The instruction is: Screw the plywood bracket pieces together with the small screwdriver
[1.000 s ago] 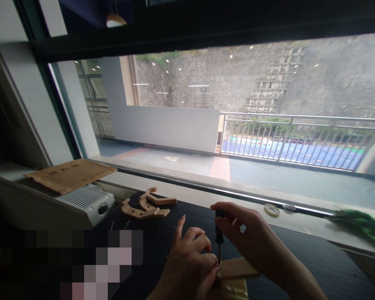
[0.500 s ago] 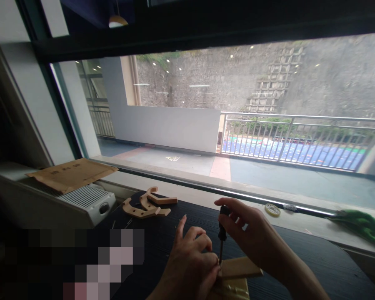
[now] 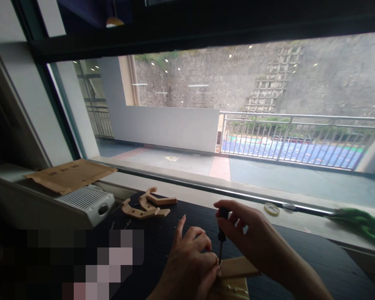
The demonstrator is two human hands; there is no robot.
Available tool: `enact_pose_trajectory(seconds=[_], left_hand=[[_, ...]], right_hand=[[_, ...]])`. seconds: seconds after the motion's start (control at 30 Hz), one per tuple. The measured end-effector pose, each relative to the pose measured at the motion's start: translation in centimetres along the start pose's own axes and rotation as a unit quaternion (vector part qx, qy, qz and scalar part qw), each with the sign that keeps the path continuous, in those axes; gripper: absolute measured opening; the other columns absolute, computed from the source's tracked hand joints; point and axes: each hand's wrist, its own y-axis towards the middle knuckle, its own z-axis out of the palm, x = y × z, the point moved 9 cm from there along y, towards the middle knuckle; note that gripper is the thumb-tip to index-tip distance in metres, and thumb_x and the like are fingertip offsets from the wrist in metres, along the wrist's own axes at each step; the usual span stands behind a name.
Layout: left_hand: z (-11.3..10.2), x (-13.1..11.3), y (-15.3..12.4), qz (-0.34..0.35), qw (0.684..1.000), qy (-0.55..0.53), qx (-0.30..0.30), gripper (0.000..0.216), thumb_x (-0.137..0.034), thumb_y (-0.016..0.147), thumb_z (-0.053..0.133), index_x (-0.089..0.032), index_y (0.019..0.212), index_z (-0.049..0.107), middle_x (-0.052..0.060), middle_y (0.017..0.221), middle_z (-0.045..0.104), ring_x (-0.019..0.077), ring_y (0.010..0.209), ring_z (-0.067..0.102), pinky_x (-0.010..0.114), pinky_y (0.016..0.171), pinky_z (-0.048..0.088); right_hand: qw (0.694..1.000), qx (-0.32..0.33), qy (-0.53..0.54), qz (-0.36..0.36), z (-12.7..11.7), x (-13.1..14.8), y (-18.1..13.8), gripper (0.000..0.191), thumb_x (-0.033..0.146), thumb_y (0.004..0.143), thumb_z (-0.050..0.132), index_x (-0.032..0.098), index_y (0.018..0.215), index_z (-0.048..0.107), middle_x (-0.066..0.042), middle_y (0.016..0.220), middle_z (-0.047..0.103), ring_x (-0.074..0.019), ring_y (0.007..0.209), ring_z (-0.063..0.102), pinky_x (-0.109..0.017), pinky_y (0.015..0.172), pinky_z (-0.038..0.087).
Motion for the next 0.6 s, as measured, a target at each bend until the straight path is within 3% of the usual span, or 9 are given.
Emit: enact_pose_trajectory(seconds=[0.13, 0.37, 0.6], left_hand=[[-0.1, 0.0, 0.0, -0.006, 1.0, -0.005, 0.003, 0.01, -0.023, 0.081, 0.062, -0.024, 0.073, 0.067, -0.002, 0.082, 0.062, 0.0204, 0.097, 0.052, 0.064, 0.106, 0.01], [0.1, 0.1, 0.1, -0.003, 1.0, -0.007, 0.0, 0.009, -0.023, 0.081, 0.062, -0.024, 0.073, 0.066, -0.003, 0.081, 0.061, 0.0195, 0.096, 0.052, 0.064, 0.107, 0.009], [0.2, 0.1, -0.1, -0.009, 1.0, -0.011, 0.007, 0.01, -0.022, 0.082, 0.06, -0.024, 0.073, 0.065, -0.003, 0.082, 0.061, 0.0193, 0.096, 0.052, 0.065, 0.106, 0.01]], right_hand=[[1.0, 0.022, 0.004, -0.01, 0.2, 0.4, -0.2, 0.031, 0.025, 0.087, 0.051, 0.025, 0.116, 0.06, 0.001, 0.073, 0.065, -0.0113, 0.063, 0.058, -0.022, 0.058, 0.045], [1.0, -0.003, -0.024, 0.017, 0.0, -0.7, 0.1, 0.02, 0.03, 0.085, 0.054, 0.022, 0.102, 0.061, 0.002, 0.067, 0.06, -0.0123, 0.06, 0.055, -0.023, 0.055, 0.043], [1.0, 0.007, -0.003, 0.014, -0.2, -0.4, -0.3, 0.026, 0.026, 0.088, 0.05, 0.028, 0.111, 0.06, 0.003, 0.071, 0.061, -0.0108, 0.063, 0.056, -0.022, 0.059, 0.043]])
